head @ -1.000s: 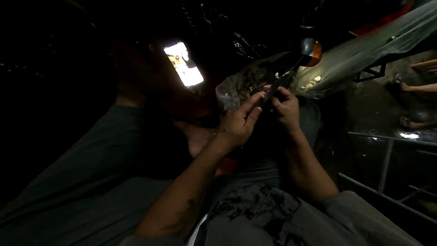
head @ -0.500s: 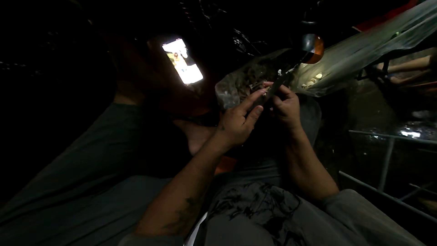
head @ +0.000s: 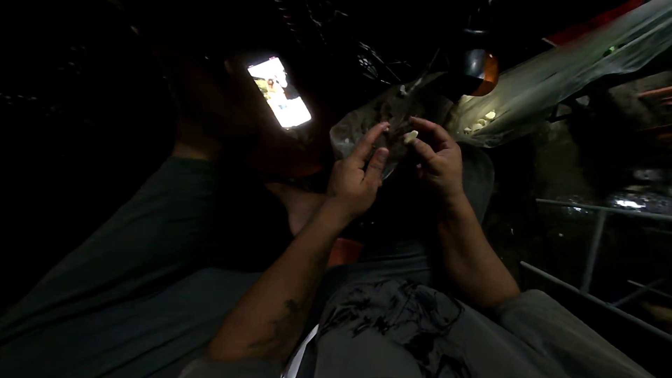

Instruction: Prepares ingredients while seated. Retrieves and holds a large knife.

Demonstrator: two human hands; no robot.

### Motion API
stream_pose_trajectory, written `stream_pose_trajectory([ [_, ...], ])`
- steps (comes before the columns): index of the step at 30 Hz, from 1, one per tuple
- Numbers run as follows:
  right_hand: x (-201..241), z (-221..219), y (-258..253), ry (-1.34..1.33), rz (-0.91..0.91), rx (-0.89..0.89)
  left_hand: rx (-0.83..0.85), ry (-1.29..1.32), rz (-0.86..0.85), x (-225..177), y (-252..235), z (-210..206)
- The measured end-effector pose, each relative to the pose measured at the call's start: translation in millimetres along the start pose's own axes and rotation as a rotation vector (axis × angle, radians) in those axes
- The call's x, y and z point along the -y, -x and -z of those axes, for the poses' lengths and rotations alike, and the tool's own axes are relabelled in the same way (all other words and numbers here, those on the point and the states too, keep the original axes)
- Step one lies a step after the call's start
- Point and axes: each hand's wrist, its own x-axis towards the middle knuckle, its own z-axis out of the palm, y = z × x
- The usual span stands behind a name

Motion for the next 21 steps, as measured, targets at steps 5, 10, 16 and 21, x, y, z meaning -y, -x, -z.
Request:
stream_pose_trajectory([
  [5,1.9,3.1,-2.5,-0.145,-0.081,-0.054,0.07,0.064,0.182,-2.1,-0.8,3.6],
  [10,28.7,37.2,-26.5,-0.361,-0.266,-0.4,0.074,0.09,0.226,8.6,-3.6,3.2],
  [16,46.1,76.5,-62.4,-0.446,-0.176,-0.687,0.066,0.086,0.204,9.7,-5.8,6.9],
  [21,23.3,93.1,-75.6,-0.176,-0.215,-0.778,0.069,0.102,0.282,3.8,-3.4,10.2],
])
